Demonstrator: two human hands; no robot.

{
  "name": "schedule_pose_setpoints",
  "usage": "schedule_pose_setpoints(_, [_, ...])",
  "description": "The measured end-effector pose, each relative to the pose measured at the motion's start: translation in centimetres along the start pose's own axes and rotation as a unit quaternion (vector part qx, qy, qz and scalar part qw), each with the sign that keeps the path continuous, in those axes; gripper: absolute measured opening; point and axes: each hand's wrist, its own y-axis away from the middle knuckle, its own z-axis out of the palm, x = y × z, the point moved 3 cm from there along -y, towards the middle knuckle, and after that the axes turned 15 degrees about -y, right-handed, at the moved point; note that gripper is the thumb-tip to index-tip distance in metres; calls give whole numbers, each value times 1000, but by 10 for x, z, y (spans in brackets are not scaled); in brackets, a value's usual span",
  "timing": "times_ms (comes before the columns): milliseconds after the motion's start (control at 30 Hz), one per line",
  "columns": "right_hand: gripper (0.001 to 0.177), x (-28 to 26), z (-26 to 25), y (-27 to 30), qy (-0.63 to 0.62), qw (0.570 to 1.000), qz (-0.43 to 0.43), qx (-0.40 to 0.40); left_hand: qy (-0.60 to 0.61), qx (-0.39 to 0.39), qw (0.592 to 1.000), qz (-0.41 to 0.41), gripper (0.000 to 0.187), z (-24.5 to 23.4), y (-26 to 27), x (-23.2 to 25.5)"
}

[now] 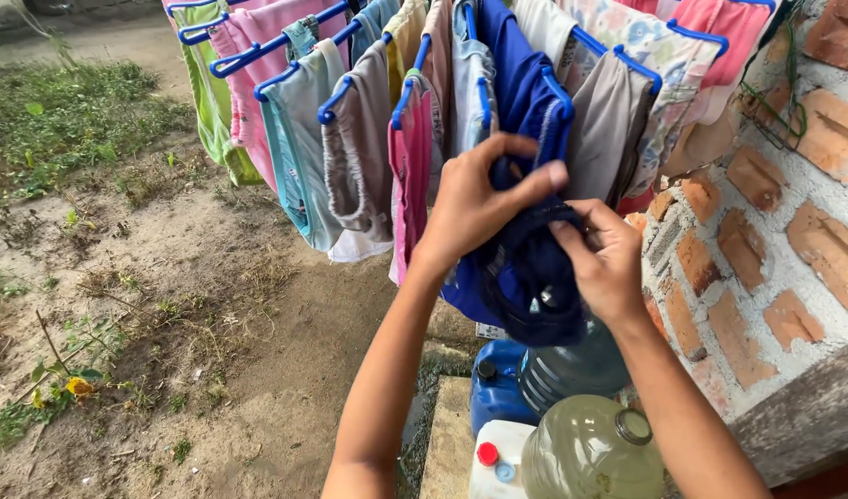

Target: Hanging washed clothes and undergarments on a circular plastic drying rack.

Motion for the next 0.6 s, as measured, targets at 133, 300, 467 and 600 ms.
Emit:
schedule_pose_setpoints(133, [12, -12, -8, 0, 9, 1000, 15, 18, -5, -152, 979, 133, 58, -8, 15, -13])
schedule_pose_setpoints(300, [19, -54, 1, 2, 127, 990, -67, -4, 9, -228, 973, 22, 42, -8, 16, -9])
schedule_pose_setpoints(467, [13, -35, -39, 11, 94, 995, -9, 29, 28, -159, 987, -7, 37, 10, 17, -17])
schedule_pose_setpoints(600, [11, -39, -48, 22, 148, 987, 60, -26, 164, -142, 976, -20, 32, 26, 20, -16])
